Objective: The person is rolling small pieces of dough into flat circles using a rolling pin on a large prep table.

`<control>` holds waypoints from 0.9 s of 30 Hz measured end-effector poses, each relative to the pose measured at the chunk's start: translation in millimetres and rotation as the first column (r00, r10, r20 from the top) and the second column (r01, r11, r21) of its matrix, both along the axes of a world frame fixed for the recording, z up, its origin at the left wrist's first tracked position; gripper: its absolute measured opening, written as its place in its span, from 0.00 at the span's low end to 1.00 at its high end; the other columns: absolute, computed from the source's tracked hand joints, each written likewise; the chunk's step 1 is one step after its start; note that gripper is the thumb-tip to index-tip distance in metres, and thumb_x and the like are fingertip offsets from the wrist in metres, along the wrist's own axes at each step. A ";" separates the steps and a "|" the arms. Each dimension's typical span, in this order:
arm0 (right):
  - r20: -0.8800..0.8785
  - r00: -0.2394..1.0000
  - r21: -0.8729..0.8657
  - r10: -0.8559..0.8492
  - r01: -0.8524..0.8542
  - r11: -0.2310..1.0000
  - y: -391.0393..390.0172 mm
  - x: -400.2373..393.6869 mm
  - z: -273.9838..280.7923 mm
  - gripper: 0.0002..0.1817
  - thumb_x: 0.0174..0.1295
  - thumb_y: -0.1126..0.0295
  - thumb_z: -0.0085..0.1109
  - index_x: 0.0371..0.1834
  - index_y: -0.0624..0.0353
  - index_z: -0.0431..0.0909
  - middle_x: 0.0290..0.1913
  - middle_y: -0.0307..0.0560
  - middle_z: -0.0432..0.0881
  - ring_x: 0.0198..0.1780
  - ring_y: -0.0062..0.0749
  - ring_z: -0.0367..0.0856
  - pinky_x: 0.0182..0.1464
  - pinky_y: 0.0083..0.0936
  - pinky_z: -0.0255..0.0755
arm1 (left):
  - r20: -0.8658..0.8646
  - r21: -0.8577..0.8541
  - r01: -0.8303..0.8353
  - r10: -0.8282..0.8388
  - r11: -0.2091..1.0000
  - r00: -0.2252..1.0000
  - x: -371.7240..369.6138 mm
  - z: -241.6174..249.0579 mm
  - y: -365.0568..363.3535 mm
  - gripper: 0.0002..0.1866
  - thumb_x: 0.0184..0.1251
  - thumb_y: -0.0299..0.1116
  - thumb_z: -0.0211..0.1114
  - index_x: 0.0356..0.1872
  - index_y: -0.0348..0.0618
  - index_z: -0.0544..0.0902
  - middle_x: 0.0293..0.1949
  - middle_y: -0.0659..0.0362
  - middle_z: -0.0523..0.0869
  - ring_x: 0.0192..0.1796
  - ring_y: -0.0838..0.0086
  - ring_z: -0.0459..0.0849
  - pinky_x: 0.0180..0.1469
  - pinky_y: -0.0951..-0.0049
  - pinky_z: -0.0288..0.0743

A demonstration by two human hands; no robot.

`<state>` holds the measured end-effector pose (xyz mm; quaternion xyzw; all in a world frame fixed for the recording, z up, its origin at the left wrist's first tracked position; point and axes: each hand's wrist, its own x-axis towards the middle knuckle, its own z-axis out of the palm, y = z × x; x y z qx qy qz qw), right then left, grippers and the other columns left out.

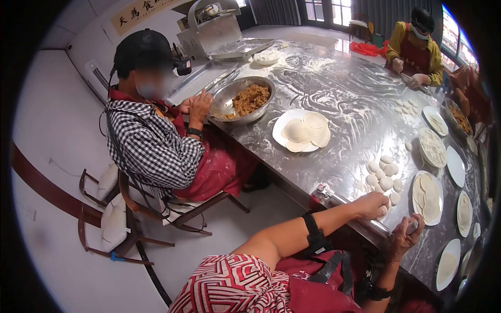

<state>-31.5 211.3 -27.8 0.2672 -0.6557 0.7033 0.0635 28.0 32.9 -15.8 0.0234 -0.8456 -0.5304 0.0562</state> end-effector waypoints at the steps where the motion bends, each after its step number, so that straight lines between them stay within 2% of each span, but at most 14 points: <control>1: 0.009 1.000 -0.007 0.006 -0.006 1.000 -0.5 0.2 -0.8 0.15 0.63 0.80 0.53 0.51 0.55 0.67 0.39 0.38 0.70 0.24 0.13 0.65 0.24 0.09 0.60 | -0.044 -0.020 -0.067 0.066 0.998 0.997 0.1 -1.1 0.7 0.10 0.57 0.31 0.57 0.36 0.37 0.80 0.31 0.46 0.83 0.37 0.57 0.82 0.42 0.65 0.74; 4: 0.016 1.000 -0.052 -0.017 0.018 0.999 -4.8 -0.7 -2.7 0.14 0.62 0.82 0.52 0.50 0.56 0.69 0.41 0.39 0.70 0.24 0.13 0.65 0.26 0.10 0.61 | -0.237 -0.057 -0.277 0.257 0.959 0.937 -14.9 -28.9 -1.6 0.11 0.57 0.32 0.58 0.38 0.37 0.80 0.30 0.47 0.83 0.35 0.59 0.83 0.41 0.65 0.75; 5: 0.001 1.000 -0.026 -0.008 0.008 1.000 -2.3 -8.5 -12.7 0.13 0.61 0.83 0.52 0.48 0.59 0.70 0.44 0.41 0.71 0.31 0.17 0.68 0.32 0.15 0.65 | -0.335 -0.046 -0.339 0.305 0.940 0.892 -27.3 -50.4 -1.9 0.11 0.57 0.31 0.58 0.39 0.37 0.80 0.29 0.48 0.83 0.33 0.61 0.83 0.38 0.65 0.76; 7: -0.026 0.999 0.025 -0.030 0.030 0.999 -0.7 -11.6 -11.2 0.14 0.60 0.83 0.53 0.48 0.59 0.71 0.44 0.42 0.73 0.31 0.18 0.70 0.31 0.16 0.67 | -0.181 0.189 -0.373 0.405 0.908 0.896 -29.0 -48.5 -6.9 0.13 0.55 0.28 0.59 0.43 0.37 0.80 0.28 0.51 0.82 0.27 0.67 0.80 0.31 0.68 0.75; 9: -0.016 0.999 0.048 -0.047 0.048 0.998 2.2 -4.6 0.2 0.14 0.58 0.82 0.55 0.48 0.59 0.71 0.44 0.43 0.74 0.31 0.19 0.72 0.30 0.16 0.68 | 0.041 0.426 -0.343 0.361 0.837 0.932 -22.4 -28.6 -8.4 0.17 0.52 0.25 0.61 0.46 0.36 0.80 0.26 0.54 0.81 0.21 0.74 0.78 0.23 0.71 0.74; 11: -0.074 0.994 0.083 -0.086 0.092 0.992 2.2 1.1 3.3 0.15 0.57 0.82 0.56 0.48 0.59 0.72 0.44 0.44 0.75 0.31 0.20 0.74 0.30 0.17 0.69 | 0.119 0.496 -0.315 0.296 0.809 0.948 -7.6 4.2 -6.8 0.15 0.53 0.26 0.63 0.44 0.34 0.80 0.29 0.57 0.82 0.27 0.76 0.80 0.22 0.77 0.74; 13: -0.432 0.880 0.123 -0.196 0.273 0.954 0.2 -2.4 -0.9 0.15 0.56 0.82 0.58 0.47 0.58 0.72 0.40 0.44 0.76 0.23 0.19 0.74 0.25 0.19 0.70 | -0.064 0.511 -0.205 0.275 0.835 0.959 -0.8 7.4 -9.8 0.11 0.55 0.27 0.63 0.39 0.34 0.82 0.29 0.56 0.84 0.29 0.78 0.81 0.26 0.78 0.76; 15: -0.094 0.993 0.006 -0.071 0.072 0.997 2.6 3.3 -7.3 0.15 0.56 0.82 0.58 0.46 0.58 0.71 0.40 0.45 0.76 0.20 0.20 0.75 0.23 0.20 0.71 | -0.036 0.356 -0.230 0.259 0.906 0.965 6.8 12.2 -12.4 0.11 0.56 0.28 0.62 0.38 0.32 0.82 0.29 0.54 0.85 0.30 0.78 0.82 0.30 0.77 0.77; 17: 0.022 0.999 0.044 -0.033 0.032 0.999 5.9 14.4 8.5 0.16 0.55 0.81 0.59 0.46 0.58 0.70 0.37 0.43 0.77 0.21 0.22 0.75 0.24 0.20 0.71 | 0.087 0.288 -0.175 0.157 0.941 0.984 4.9 -4.6 -17.3 0.10 0.55 0.28 0.63 0.37 0.33 0.83 0.29 0.52 0.86 0.31 0.75 0.83 0.33 0.74 0.77; 18: -0.055 0.996 0.066 -0.071 0.075 0.995 5.7 13.4 8.1 0.15 0.56 0.82 0.58 0.46 0.57 0.69 0.34 0.42 0.75 0.21 0.19 0.74 0.22 0.18 0.69 | 0.149 0.249 -0.154 0.119 0.956 0.982 4.8 -3.5 -16.8 0.10 0.54 0.28 0.64 0.37 0.34 0.84 0.29 0.52 0.86 0.31 0.74 0.84 0.35 0.73 0.77; 21: -0.198 0.972 0.105 -0.130 0.153 0.983 -1.9 2.0 4.1 0.15 0.58 0.83 0.56 0.46 0.56 0.69 0.31 0.38 0.72 0.20 0.15 0.71 0.19 0.14 0.66 | 0.091 -0.195 -0.063 0.082 0.979 0.992 5.4 6.8 -16.1 0.08 0.55 0.27 0.64 0.35 0.36 0.85 0.30 0.53 0.86 0.32 0.72 0.83 0.37 0.74 0.75; 23: -0.171 0.975 0.116 -0.138 0.159 0.980 -8.6 -11.7 0.2 0.15 0.57 0.83 0.57 0.46 0.55 0.69 0.32 0.38 0.72 0.21 0.15 0.71 0.20 0.15 0.66 | 0.117 -0.240 -0.002 0.031 0.971 0.993 -0.1 5.8 -20.7 0.08 0.52 0.30 0.66 0.33 0.39 0.86 0.31 0.50 0.86 0.35 0.64 0.84 0.41 0.69 0.76; 24: -0.338 0.926 0.103 -0.171 0.216 0.971 -14.8 -24.5 -1.9 0.15 0.56 0.82 0.59 0.45 0.56 0.70 0.33 0.38 0.72 0.22 0.15 0.72 0.21 0.15 0.67 | 0.132 -0.262 0.031 0.004 0.965 0.991 -3.8 5.3 -22.6 0.09 0.50 0.31 0.67 0.32 0.41 0.86 0.31 0.49 0.86 0.37 0.60 0.85 0.43 0.66 0.76; 27: -0.469 0.862 0.096 -0.194 0.268 0.959 -25.1 -36.0 4.3 0.15 0.56 0.82 0.58 0.45 0.56 0.70 0.33 0.37 0.72 0.23 0.14 0.71 0.22 0.16 0.67 | 0.165 -0.329 0.068 -0.014 0.942 0.986 -13.5 11.4 -22.0 0.09 0.50 0.32 0.67 0.33 0.41 0.86 0.32 0.49 0.86 0.38 0.59 0.85 0.43 0.65 0.76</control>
